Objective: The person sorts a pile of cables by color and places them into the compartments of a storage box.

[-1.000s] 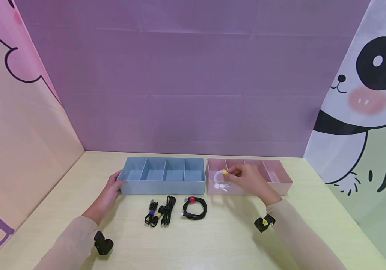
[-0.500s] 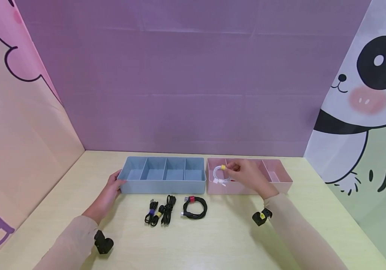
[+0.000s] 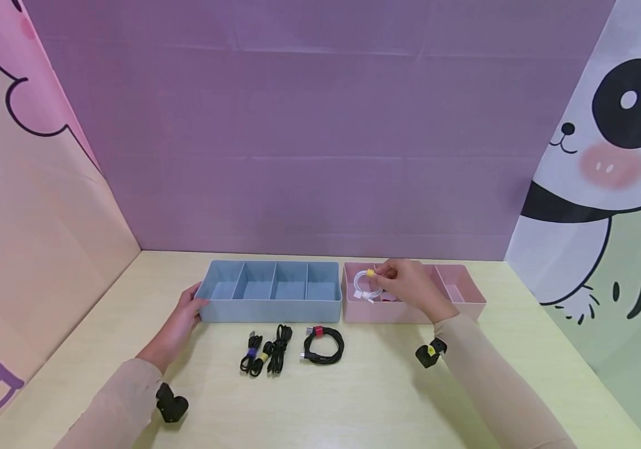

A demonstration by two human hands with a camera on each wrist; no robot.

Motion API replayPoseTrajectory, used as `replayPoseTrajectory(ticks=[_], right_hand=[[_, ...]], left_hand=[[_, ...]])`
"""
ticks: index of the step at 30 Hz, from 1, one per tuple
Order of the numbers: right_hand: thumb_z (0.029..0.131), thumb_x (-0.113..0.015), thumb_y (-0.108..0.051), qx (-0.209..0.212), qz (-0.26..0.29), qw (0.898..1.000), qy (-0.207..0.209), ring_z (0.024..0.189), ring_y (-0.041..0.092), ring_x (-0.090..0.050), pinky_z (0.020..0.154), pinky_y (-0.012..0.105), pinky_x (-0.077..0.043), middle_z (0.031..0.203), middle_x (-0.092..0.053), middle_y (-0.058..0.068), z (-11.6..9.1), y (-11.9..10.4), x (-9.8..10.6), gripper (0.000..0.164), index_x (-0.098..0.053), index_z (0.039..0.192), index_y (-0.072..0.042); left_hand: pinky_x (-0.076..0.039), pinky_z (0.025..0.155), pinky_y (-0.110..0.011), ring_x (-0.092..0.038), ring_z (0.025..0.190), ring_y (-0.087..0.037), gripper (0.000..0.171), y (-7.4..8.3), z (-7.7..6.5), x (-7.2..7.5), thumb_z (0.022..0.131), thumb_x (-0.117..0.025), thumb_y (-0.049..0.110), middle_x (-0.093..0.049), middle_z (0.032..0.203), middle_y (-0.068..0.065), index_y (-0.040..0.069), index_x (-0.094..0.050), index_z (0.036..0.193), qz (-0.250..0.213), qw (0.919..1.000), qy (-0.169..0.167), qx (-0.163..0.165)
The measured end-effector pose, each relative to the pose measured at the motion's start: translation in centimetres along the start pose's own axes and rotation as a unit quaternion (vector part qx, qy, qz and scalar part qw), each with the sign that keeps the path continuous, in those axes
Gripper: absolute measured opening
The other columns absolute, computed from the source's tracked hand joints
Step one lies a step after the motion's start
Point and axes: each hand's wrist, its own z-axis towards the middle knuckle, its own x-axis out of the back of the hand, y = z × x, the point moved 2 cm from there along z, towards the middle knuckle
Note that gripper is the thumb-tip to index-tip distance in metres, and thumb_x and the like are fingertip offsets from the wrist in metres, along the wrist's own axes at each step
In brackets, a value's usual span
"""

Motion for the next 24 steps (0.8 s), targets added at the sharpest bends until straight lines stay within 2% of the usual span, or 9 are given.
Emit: replayPoseTrajectory(ticks=[9, 15, 24], right_hand=[[0.092, -0.072, -0.022, -0.002, -0.012, 1.000, -0.002, 0.076, 0.018, -0.061, 0.065, 0.029, -0.052, 0.084, -0.070, 0.002, 0.6, 0.3, -0.1, 0.021, -0.075, 0.100, -0.003], [0.092, -0.072, -0.025, -0.002, -0.022, 1.000, -0.001, 0.077, 0.017, -0.062, 0.070, 0.031, -0.053, 0.084, -0.071, 0.001, 1.1, 0.5, -0.3, 0.023, -0.076, 0.100, -0.004], [0.092, -0.071, -0.021, 0.004, -0.017, 1.000, -0.008, 0.072, 0.017, -0.060, 0.064, 0.029, -0.051, 0.082, -0.070, 0.003, 1.7, 0.6, -0.7, 0.020, -0.075, 0.099, -0.002]], left_hand=[[-0.011, 0.121, -0.053, -0.009, 0.146, -0.040, 0.068, 0.1, -0.2, -0.1, 0.104, -0.029, 0.012, 0.006, 0.162, -0.026, 0.001, 0.011, 0.157, -0.002, 1.0000, 0.003, -0.007], [-0.010, 0.121, -0.053, -0.006, 0.146, -0.039, 0.068, 0.2, -0.1, -0.1, 0.104, -0.029, 0.013, 0.008, 0.162, -0.026, 0.001, 0.012, 0.157, -0.001, 1.0000, 0.001, 0.001], [-0.010, 0.121, -0.053, -0.006, 0.146, -0.041, 0.068, 0.3, -0.1, -0.1, 0.104, -0.029, 0.012, 0.007, 0.162, -0.027, 0.001, 0.013, 0.157, -0.004, 1.0000, -0.001, 0.003]])
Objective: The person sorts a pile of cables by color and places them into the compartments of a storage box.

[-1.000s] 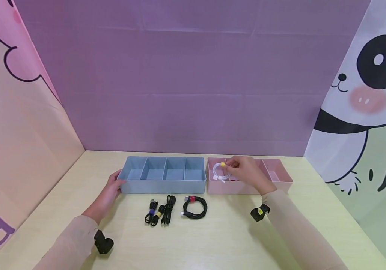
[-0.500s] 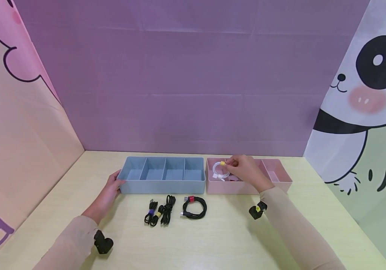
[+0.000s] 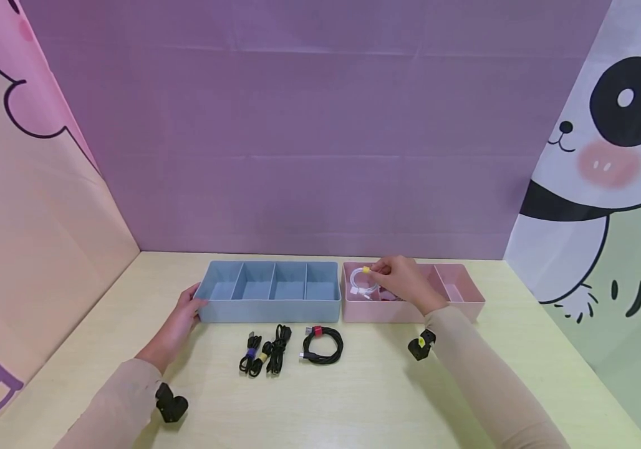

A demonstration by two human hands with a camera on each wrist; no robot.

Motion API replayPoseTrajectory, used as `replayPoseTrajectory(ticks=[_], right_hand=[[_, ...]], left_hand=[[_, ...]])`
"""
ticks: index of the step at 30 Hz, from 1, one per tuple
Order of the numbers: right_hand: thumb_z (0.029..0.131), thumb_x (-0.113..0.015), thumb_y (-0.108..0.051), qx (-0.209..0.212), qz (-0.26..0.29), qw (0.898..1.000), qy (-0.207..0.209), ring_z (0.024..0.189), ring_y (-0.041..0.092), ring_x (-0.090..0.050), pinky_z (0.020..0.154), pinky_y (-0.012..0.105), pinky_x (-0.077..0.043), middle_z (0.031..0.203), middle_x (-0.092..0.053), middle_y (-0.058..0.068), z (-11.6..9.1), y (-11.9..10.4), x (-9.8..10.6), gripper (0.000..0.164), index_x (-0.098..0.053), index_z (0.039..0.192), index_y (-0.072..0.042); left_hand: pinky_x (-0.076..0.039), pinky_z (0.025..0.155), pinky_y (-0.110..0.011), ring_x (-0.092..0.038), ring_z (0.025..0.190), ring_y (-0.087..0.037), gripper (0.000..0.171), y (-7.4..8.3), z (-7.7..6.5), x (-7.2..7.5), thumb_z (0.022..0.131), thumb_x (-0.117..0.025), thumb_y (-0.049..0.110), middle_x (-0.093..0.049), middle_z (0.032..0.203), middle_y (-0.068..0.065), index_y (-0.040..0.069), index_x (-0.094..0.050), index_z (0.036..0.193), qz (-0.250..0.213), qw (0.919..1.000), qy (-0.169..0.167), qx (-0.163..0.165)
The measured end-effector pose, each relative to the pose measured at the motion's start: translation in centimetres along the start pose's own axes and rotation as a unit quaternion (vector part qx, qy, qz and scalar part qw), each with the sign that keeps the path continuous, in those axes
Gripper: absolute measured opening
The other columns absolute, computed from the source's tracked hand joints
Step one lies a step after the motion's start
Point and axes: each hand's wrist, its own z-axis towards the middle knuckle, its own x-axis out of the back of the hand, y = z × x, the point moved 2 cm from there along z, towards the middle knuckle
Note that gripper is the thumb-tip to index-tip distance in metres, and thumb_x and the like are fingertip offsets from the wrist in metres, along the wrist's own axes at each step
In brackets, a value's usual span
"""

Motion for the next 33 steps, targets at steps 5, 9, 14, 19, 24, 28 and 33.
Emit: replayPoseTrajectory(ticks=[5, 9, 14, 19, 24, 28, 33], right_hand=[[0.093, -0.071, -0.019, -0.004, -0.003, 1.000, -0.005, 0.072, 0.018, -0.061, 0.063, 0.029, -0.052, 0.083, -0.070, 0.003, 0.21, 0.02, -0.19, 0.019, -0.075, 0.099, -0.002], [0.093, -0.071, -0.020, -0.012, -0.008, 1.000, -0.006, 0.075, 0.018, -0.061, 0.064, 0.029, -0.052, 0.085, -0.070, 0.004, 0.35, 0.13, -0.34, 0.019, -0.075, 0.100, -0.003], [0.093, -0.071, -0.019, -0.014, -0.006, 1.000, -0.007, 0.077, 0.019, -0.062, 0.066, 0.029, -0.054, 0.088, -0.071, 0.005, 0.43, 0.28, -0.47, 0.019, -0.075, 0.101, -0.002], [0.094, -0.070, -0.019, -0.019, -0.007, 1.000, -0.014, 0.080, 0.018, -0.064, 0.071, 0.032, -0.056, 0.092, -0.072, 0.006, 0.34, 0.28, -0.52, 0.020, -0.075, 0.104, -0.002], [0.094, -0.068, -0.017, -0.020, -0.010, 1.000, -0.017, 0.079, 0.018, -0.064, 0.072, 0.032, -0.057, 0.092, -0.071, 0.007, 0.16, 0.05, -0.46, 0.020, -0.074, 0.106, -0.002], [0.094, -0.068, -0.017, -0.020, -0.013, 1.000, -0.017, 0.079, 0.019, -0.063, 0.071, 0.031, -0.056, 0.091, -0.071, 0.006, 0.08, -0.22, -0.42, 0.020, -0.074, 0.106, -0.003], [0.094, -0.067, -0.017, -0.026, -0.006, 0.999, -0.026, 0.079, 0.019, -0.061, 0.070, 0.030, -0.056, 0.092, -0.069, 0.006, -0.13, -0.40, -0.42, 0.019, -0.073, 0.106, -0.003]], left_hand=[[-0.010, 0.121, -0.053, -0.007, 0.146, -0.041, 0.068, -0.01, -0.10, -0.02, 0.104, -0.028, 0.012, 0.007, 0.162, -0.027, 0.001, 0.012, 0.157, 0.003, 1.0000, 0.002, 0.002], [-0.010, 0.121, -0.053, -0.007, 0.147, -0.041, 0.068, -0.01, -0.02, 0.00, 0.104, -0.028, 0.012, 0.007, 0.162, -0.027, 0.001, 0.012, 0.157, 0.006, 1.0000, 0.001, 0.003], [-0.010, 0.121, -0.053, -0.007, 0.147, -0.040, 0.068, -0.09, 0.06, 0.05, 0.104, -0.028, 0.012, 0.007, 0.162, -0.026, 0.001, 0.012, 0.157, 0.009, 0.9999, 0.003, 0.005], [-0.010, 0.121, -0.053, -0.007, 0.147, -0.040, 0.068, -0.05, 0.00, 0.03, 0.104, -0.029, 0.014, 0.007, 0.162, -0.026, 0.002, 0.011, 0.157, 0.013, 0.9999, 0.002, 0.004], [-0.010, 0.120, -0.054, -0.006, 0.147, -0.041, 0.068, -0.06, -0.01, 0.04, 0.104, -0.029, 0.014, 0.007, 0.162, -0.026, 0.001, 0.011, 0.157, 0.013, 0.9999, 0.001, 0.001], [-0.011, 0.120, -0.054, -0.007, 0.146, -0.040, 0.067, -0.08, 0.05, 0.06, 0.104, -0.029, 0.013, 0.007, 0.162, -0.026, 0.001, 0.010, 0.157, 0.011, 0.9999, 0.002, -0.003], [-0.011, 0.121, -0.053, -0.007, 0.147, -0.040, 0.068, -0.17, 0.13, 0.05, 0.104, -0.029, 0.013, 0.006, 0.162, -0.026, 0.001, 0.011, 0.157, 0.010, 0.9999, 0.003, -0.002]])
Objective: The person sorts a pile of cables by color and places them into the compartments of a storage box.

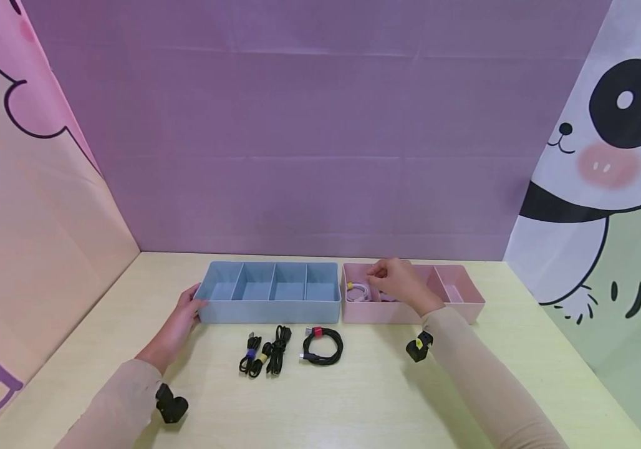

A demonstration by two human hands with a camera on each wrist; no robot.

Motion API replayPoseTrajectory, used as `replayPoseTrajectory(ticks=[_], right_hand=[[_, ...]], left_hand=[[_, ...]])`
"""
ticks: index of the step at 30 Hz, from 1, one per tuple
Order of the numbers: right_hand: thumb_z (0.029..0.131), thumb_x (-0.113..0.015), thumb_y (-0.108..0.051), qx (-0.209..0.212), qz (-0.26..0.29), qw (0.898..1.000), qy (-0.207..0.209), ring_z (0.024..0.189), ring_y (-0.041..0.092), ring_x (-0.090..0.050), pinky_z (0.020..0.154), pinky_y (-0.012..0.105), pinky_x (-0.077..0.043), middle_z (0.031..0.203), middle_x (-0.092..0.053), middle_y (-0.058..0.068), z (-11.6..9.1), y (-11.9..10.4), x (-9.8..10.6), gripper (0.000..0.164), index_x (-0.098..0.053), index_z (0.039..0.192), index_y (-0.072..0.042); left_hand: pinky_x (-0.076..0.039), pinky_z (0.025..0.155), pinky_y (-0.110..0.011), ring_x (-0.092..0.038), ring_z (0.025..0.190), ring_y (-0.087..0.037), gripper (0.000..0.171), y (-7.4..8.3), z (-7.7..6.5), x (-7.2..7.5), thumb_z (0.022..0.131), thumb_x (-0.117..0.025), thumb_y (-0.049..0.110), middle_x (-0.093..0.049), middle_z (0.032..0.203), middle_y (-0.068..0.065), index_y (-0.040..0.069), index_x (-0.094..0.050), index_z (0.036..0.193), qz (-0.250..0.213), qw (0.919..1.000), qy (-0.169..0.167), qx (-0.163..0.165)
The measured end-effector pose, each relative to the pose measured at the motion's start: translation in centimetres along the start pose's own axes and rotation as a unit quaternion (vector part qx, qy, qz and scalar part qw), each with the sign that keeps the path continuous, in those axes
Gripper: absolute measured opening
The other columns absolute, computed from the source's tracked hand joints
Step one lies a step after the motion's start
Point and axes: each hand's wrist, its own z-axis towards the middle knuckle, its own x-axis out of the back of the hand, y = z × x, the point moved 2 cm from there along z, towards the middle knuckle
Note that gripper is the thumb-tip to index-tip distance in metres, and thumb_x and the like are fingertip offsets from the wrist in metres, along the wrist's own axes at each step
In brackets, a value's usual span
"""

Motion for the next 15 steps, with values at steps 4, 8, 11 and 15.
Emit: replayPoseTrajectory(ticks=[4, 8, 11, 15], right_hand=[[0.094, -0.067, -0.018, -0.007, 0.005, 1.000, -0.002, 0.081, 0.020, -0.061, 0.071, 0.030, -0.056, 0.093, -0.069, 0.006, -0.15, -0.10, -0.02, 0.019, -0.073, 0.107, -0.004], [0.094, -0.067, -0.017, -0.003, 0.006, 1.000, -0.005, 0.081, 0.020, -0.061, 0.070, 0.029, -0.056, 0.093, -0.069, 0.005, -0.21, -0.09, -0.17, 0.018, -0.073, 0.106, -0.005], [0.094, -0.067, -0.017, 0.001, 0.006, 1.000, -0.005, 0.081, 0.019, -0.061, 0.069, 0.028, -0.057, 0.093, -0.069, 0.005, -0.32, -0.09, -0.29, 0.018, -0.074, 0.105, -0.005], [0.094, -0.067, -0.017, 0.001, 0.010, 1.000, -0.005, 0.081, 0.019, -0.061, 0.069, 0.029, -0.056, 0.093, -0.069, 0.005, -0.57, -0.16, -0.32, 0.017, -0.073, 0.105, -0.005]], left_hand=[[-0.011, 0.121, -0.053, -0.007, 0.147, -0.041, 0.068, -0.08, -0.02, -0.03, 0.104, -0.029, 0.013, 0.006, 0.162, -0.027, 0.001, 0.011, 0.157, 0.001, 1.0000, 0.001, 0.000], [-0.011, 0.121, -0.054, -0.007, 0.147, -0.041, 0.068, -0.08, -0.11, -0.05, 0.104, -0.030, 0.013, 0.006, 0.162, -0.027, 0.001, 0.010, 0.157, 0.001, 1.0000, 0.002, -0.002], [-0.011, 0.120, -0.054, -0.008, 0.146, -0.041, 0.068, -0.05, -0.17, -0.03, 0.104, -0.029, 0.013, 0.006, 0.162, -0.027, 0.001, 0.011, 0.157, 0.000, 1.0000, 0.002, -0.004], [-0.010, 0.120, -0.054, -0.007, 0.146, -0.041, 0.068, 0.08, -0.25, -0.11, 0.104, -0.029, 0.014, 0.006, 0.162, -0.027, 0.001, 0.012, 0.157, -0.001, 1.0000, 0.000, -0.006]])
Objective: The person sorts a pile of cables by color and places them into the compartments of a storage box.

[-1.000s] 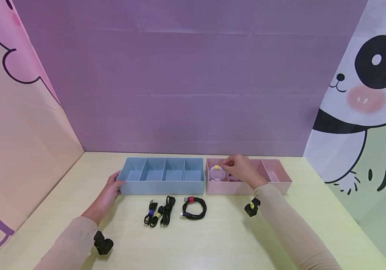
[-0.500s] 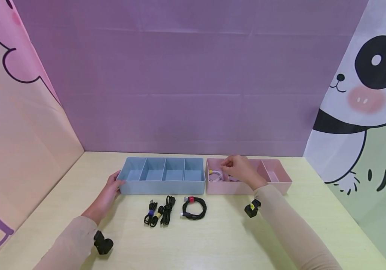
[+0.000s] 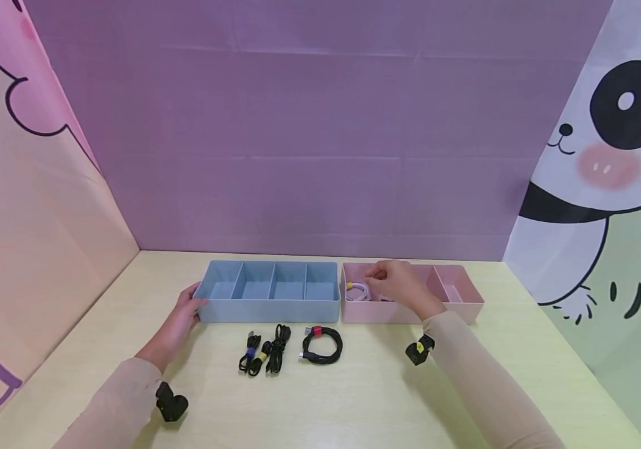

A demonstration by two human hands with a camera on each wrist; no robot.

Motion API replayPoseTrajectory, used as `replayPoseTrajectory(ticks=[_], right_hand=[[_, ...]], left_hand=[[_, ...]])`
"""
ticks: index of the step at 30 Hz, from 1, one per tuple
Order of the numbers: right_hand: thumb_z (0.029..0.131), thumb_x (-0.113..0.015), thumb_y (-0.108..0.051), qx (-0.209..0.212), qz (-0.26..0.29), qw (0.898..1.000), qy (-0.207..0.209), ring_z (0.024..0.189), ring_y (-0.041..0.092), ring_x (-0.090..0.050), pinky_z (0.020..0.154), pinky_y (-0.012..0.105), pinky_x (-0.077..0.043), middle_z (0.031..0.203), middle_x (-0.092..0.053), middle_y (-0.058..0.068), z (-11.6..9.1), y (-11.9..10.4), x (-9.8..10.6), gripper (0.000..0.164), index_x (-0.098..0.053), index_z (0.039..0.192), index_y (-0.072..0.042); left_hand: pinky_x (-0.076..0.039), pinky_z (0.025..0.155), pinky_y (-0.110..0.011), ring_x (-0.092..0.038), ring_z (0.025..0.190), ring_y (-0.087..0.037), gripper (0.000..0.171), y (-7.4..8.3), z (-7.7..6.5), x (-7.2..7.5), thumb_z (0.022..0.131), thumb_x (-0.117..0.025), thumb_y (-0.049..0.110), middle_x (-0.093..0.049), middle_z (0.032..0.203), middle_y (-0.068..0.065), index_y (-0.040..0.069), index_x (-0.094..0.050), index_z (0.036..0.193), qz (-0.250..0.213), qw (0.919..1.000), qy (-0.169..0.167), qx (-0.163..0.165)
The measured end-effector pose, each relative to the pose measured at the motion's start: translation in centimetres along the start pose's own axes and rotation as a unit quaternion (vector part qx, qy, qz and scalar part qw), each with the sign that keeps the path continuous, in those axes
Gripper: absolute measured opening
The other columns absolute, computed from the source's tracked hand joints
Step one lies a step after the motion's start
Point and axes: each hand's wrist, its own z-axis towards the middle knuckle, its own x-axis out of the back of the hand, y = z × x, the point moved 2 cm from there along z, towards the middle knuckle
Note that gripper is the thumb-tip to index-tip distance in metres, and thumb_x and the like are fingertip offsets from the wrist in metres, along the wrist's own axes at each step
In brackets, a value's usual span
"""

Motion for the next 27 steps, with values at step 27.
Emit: replayPoseTrajectory(ticks=[27], right_hand=[[0.090, -0.070, -0.009, 0.069, 0.015, 0.997, 0.009, 0.075, 0.013, -0.063, 0.070, 0.028, -0.055, 0.082, -0.070, -0.002, -1.9, -0.8, -0.5, 0.011, -0.075, 0.096, -0.002]], left_hand=[[-0.010, 0.121, -0.053, -0.005, 0.147, -0.040, 0.068, 0.0, 0.0, 0.0, 0.104, -0.030, 0.014, 0.007, 0.162, -0.026, 0.002, 0.011, 0.157, -0.001, 1.0000, 0.005, 0.004]])
